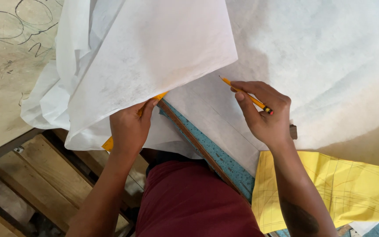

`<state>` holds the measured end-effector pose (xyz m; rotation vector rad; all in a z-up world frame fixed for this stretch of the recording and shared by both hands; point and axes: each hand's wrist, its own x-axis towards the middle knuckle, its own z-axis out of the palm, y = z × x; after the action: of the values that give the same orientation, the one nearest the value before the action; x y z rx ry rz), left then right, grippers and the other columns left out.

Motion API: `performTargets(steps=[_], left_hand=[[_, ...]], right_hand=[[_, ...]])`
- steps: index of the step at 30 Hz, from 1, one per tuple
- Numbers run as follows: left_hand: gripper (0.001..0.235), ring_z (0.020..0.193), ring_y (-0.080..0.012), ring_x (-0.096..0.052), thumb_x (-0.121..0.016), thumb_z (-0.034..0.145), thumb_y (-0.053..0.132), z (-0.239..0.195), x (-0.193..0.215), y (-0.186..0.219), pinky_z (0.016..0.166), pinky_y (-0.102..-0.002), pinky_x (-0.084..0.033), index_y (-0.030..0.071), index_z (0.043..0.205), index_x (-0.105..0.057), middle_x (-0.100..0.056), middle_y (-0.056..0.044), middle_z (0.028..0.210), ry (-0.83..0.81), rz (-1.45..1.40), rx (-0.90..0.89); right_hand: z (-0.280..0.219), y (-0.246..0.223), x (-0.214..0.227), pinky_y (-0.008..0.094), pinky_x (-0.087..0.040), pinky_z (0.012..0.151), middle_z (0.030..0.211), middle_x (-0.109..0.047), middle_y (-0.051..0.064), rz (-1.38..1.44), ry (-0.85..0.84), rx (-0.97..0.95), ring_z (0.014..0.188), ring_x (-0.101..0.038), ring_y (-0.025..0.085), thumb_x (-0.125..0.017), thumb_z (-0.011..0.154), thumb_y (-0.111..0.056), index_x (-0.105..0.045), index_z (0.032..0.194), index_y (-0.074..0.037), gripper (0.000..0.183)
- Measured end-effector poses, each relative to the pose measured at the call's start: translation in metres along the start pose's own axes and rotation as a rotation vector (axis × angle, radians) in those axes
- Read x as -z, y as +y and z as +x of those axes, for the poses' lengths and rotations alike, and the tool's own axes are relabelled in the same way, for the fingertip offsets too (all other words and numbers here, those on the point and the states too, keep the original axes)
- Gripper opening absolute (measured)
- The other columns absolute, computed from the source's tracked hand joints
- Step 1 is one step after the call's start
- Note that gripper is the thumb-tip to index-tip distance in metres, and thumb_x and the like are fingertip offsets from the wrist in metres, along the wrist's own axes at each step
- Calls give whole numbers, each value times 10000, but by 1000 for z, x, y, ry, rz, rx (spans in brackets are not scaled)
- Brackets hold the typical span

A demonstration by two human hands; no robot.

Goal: The person marks lines on a piece of white interfacing material using a yellow ruler and a pencil, following the shape of a yellow fabric pattern, and then cuts the interfacing with scissors.

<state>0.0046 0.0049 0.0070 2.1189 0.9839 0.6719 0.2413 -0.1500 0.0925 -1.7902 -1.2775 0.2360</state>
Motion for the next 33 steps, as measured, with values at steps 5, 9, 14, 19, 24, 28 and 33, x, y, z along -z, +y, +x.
performTargets(steps=[5, 9, 14, 19, 24, 28, 33], left_hand=[[186, 711, -363, -736, -753, 1036, 120, 13, 8, 19, 626, -393, -578, -60, 1049, -799, -737, -227, 795, 0, 7, -25], [182, 618, -299, -703, -771, 1034, 150, 9, 2, 8, 595, -347, -530, -23, 1010, -821, -711, -189, 706, 1, 1, -15], [204, 607, -320, -693, -757, 1043, 156, 5, 0, 5, 579, -370, -518, -34, 1000, -818, -698, -224, 697, -14, -9, 10], [176, 523, -283, -642, -760, 1049, 179, 8, -1, 1, 521, -353, -461, 34, 997, -845, -662, -198, 614, -22, -13, 55], [184, 522, -299, -643, -756, 1053, 211, 7, -3, 0, 511, -363, -459, 62, 1003, -851, -654, -196, 605, -20, 8, 76], [260, 512, -347, -639, -747, 1056, 277, 6, -6, -1, 490, -402, -431, 50, 971, -842, -644, -223, 593, -26, -15, 127], [221, 621, -381, -692, -737, 1059, 291, 11, 0, 6, 536, -423, -477, 100, 1075, -847, -692, -230, 681, -46, -16, 140]], right_hand=[[8, 14, -8, 460, -584, 868, 979, -767, 188, 37, 2, 18, 922, -752, 376, -677, 1020, 36, -757, 1120, 42, 128], [18, 25, -17, 449, -558, 898, 950, -766, 133, 22, 4, 49, 914, -756, 345, -688, 1009, 30, -760, 1113, 7, 128], [23, 62, -38, 430, -550, 862, 855, -749, 96, 1, 20, 88, 825, -748, 325, -728, 983, 31, -764, 1045, -16, 86], [24, 78, -49, 383, -522, 803, 619, -632, 76, -50, -16, 36, 585, -601, 220, -716, 965, 17, -723, 832, -22, 139], [27, 71, -49, 386, -519, 798, 583, -603, 72, -58, -34, 31, 552, -572, 212, -718, 962, 9, -700, 788, -27, 178], [33, 58, -51, 390, -519, 786, 555, -584, 74, -107, -38, 53, 531, -563, 220, -728, 959, 11, -683, 753, -26, 214], [36, 53, -49, 384, -526, 824, 567, -591, 75, -149, -60, 50, 554, -553, 205, -728, 960, -17, -688, 756, -31, 208]])
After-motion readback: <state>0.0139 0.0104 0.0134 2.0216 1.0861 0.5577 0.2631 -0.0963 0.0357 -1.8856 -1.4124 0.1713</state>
